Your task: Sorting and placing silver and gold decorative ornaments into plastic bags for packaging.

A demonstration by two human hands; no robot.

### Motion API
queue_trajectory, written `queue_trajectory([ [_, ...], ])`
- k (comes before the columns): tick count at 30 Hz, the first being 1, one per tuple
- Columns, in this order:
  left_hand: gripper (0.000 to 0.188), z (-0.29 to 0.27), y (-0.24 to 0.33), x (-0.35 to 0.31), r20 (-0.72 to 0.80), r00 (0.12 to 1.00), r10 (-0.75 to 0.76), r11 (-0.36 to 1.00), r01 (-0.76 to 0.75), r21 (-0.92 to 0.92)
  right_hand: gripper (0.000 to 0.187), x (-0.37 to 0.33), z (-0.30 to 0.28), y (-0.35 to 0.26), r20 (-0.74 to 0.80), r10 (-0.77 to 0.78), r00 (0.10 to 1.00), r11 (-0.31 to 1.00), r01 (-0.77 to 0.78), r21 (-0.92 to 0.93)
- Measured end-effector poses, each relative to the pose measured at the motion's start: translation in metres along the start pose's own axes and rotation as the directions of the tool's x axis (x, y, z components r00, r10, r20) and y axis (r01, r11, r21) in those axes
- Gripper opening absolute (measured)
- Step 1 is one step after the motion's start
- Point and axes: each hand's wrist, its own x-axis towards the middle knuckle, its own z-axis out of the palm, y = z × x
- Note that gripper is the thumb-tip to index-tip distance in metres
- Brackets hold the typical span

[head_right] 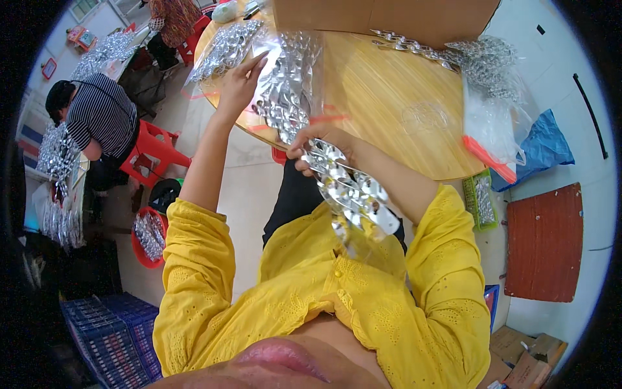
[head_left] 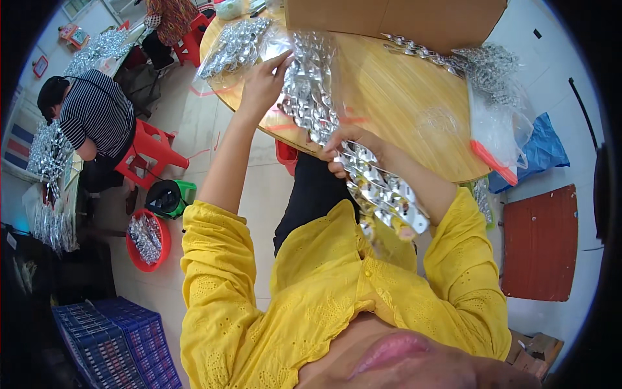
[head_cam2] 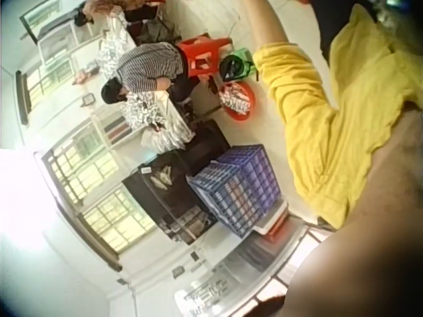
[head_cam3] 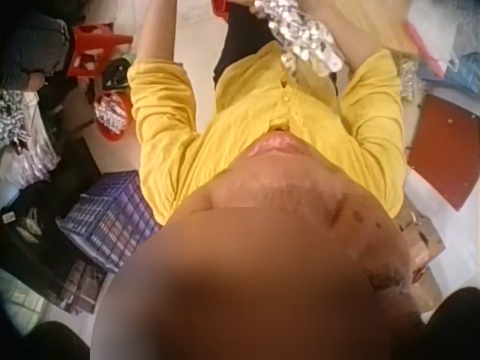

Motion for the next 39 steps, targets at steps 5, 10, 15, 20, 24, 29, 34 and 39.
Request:
queue_trajectory([
  [5,0.019,-0.002,0.015,-0.011,-0.009,0.979,0.204,0.852,-0.173,0.495,0.021,0.018,-0.015,-0.012,-0.240,-0.338,0.910,0.934,0.356,0.033],
  [10,0.025,0.015,0.006,-0.029,0.062,0.983,0.170,0.831,-0.177,0.528,0.012,0.014,-0.023,-0.010,-0.362,-0.487,0.795,0.855,0.349,-0.384],
  [15,0.027,0.021,0.017,-0.016,-0.074,0.988,0.137,0.936,-0.105,0.335,0.013,0.012,-0.001,0.015,-0.308,-0.394,0.866,0.843,0.206,-0.498],
  [20,0.031,0.015,0.018,-0.005,-0.043,0.995,0.086,0.958,-0.070,0.279,0.008,0.021,-0.005,-0.005,-0.255,-0.410,0.876,0.888,0.320,-0.330],
  [24,0.030,0.009,0.013,-0.005,-0.059,0.970,0.237,0.896,-0.195,0.398,0.006,0.009,-0.006,-0.008,-0.261,-0.530,0.807,0.809,0.389,-0.440],
  [29,0.029,0.015,0.019,-0.011,-0.046,0.975,0.219,0.912,-0.188,0.366,0.018,0.005,-0.009,-0.010,-0.394,-0.593,0.703,0.773,0.359,-0.523],
  [34,0.030,0.011,0.033,-0.001,0.016,0.992,0.127,0.971,-0.128,0.200,0.047,0.012,0.013,0.005,-0.411,-0.558,0.720,0.778,0.283,-0.561],
  [39,0.029,0.005,0.036,0.002,0.106,0.992,0.062,0.983,-0.079,0.168,0.010,0.018,-0.017,-0.011,-0.425,-0.472,0.772,0.880,0.386,-0.276],
])
